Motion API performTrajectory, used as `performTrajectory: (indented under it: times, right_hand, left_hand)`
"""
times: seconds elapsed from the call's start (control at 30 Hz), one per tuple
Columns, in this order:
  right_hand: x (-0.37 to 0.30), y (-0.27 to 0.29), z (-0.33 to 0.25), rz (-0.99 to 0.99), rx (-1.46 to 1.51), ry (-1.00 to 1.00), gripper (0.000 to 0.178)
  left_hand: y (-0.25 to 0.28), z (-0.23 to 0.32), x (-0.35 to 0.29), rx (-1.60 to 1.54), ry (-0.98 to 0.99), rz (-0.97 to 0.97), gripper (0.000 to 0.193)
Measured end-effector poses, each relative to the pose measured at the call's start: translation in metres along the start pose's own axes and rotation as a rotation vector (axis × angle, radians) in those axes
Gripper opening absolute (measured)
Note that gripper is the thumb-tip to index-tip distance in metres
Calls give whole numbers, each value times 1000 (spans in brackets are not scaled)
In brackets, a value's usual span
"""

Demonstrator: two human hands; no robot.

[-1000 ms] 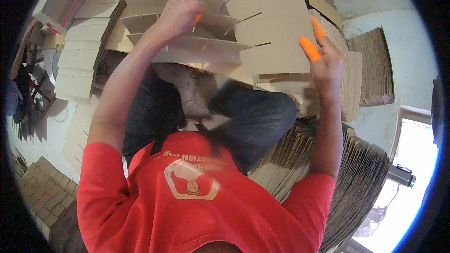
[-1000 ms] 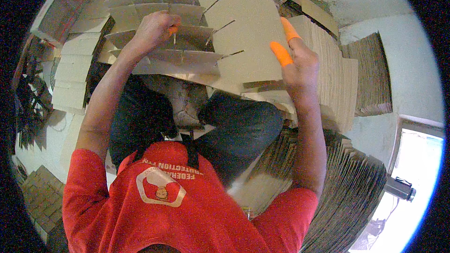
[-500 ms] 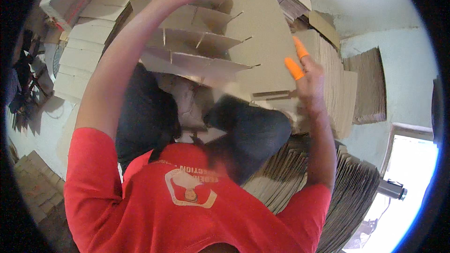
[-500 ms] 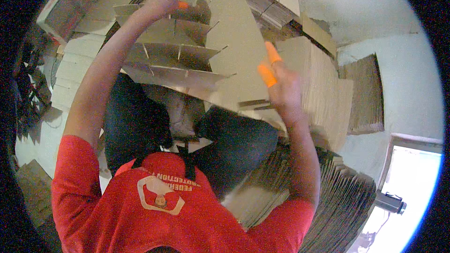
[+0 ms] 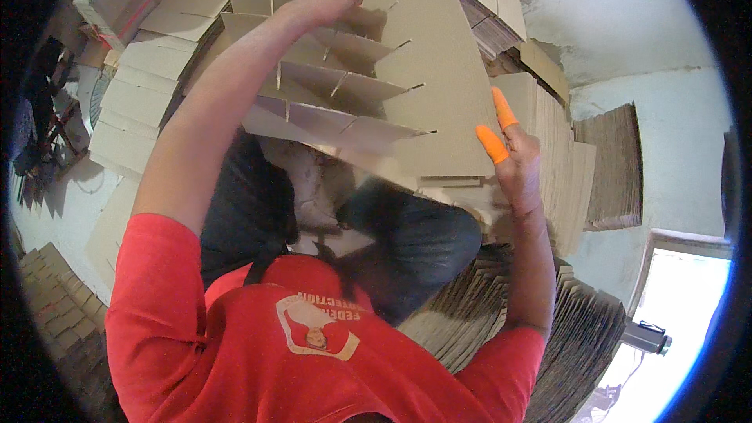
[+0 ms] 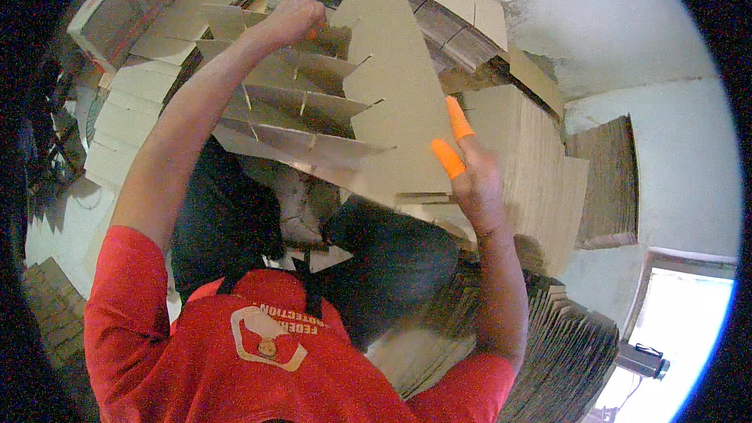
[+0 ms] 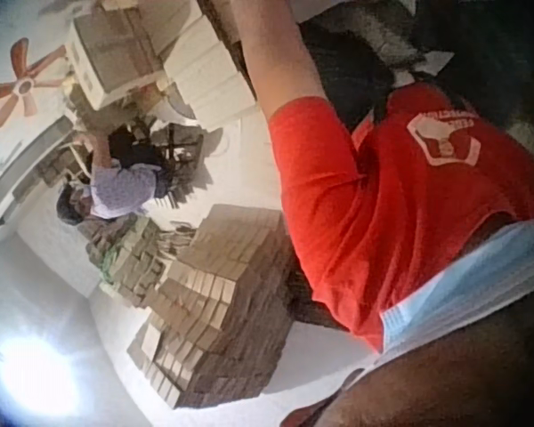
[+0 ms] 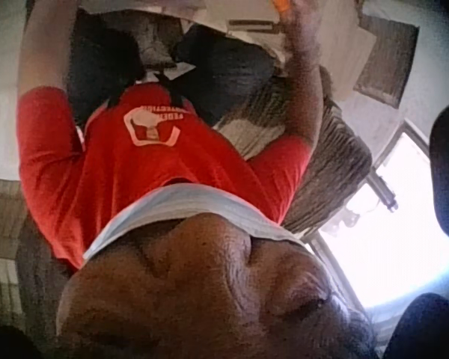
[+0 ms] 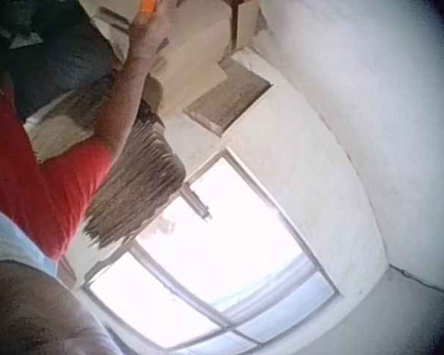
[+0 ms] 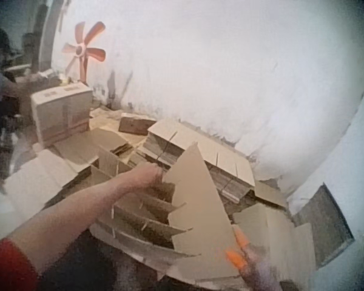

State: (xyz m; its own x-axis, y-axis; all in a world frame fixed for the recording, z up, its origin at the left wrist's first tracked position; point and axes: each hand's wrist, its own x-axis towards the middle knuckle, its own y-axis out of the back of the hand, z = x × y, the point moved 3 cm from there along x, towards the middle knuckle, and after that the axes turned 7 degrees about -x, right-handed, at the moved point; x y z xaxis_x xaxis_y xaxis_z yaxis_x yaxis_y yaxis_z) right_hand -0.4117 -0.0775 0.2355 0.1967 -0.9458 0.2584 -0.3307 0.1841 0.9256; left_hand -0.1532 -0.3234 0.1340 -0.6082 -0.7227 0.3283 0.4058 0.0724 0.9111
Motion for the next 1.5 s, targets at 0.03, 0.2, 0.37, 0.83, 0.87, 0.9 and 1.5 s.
performTrajectory:
  times: [0.03, 0.2, 0.37, 0.83, 0.87, 0.9, 1.5]
  right_hand:
    - [0, -1, -1, -15, -12, 24, 57]
    - [6, -18, 9, -51, 23, 132, 55]
    - [11, -12, -4, -131, 31, 71, 55]
    - [-11, -37, -19, -81, 148, 70, 80]
    - [-16, -38, -18, -30, 134, 107, 80]
    - [-19, -38, -17, 22, 120, 145, 80]
    - [-9, -31, -7, -174, 275, -46, 85]
  left_hand:
    - [1, 1, 1, 15, 19, -25, 10]
    - [-3, 4, 2, -49, 10, 67, 14]
    - [-9, -6, -1, -5, 47, 74, 7]
    - [-30, -29, 7, -19, 64, 95, 8]
    - [-33, -34, 8, 3, 82, 100, 8]
    - [-37, -39, 7, 23, 60, 62, 8]
    - [25, 46, -15, -49, -334, 240, 24]
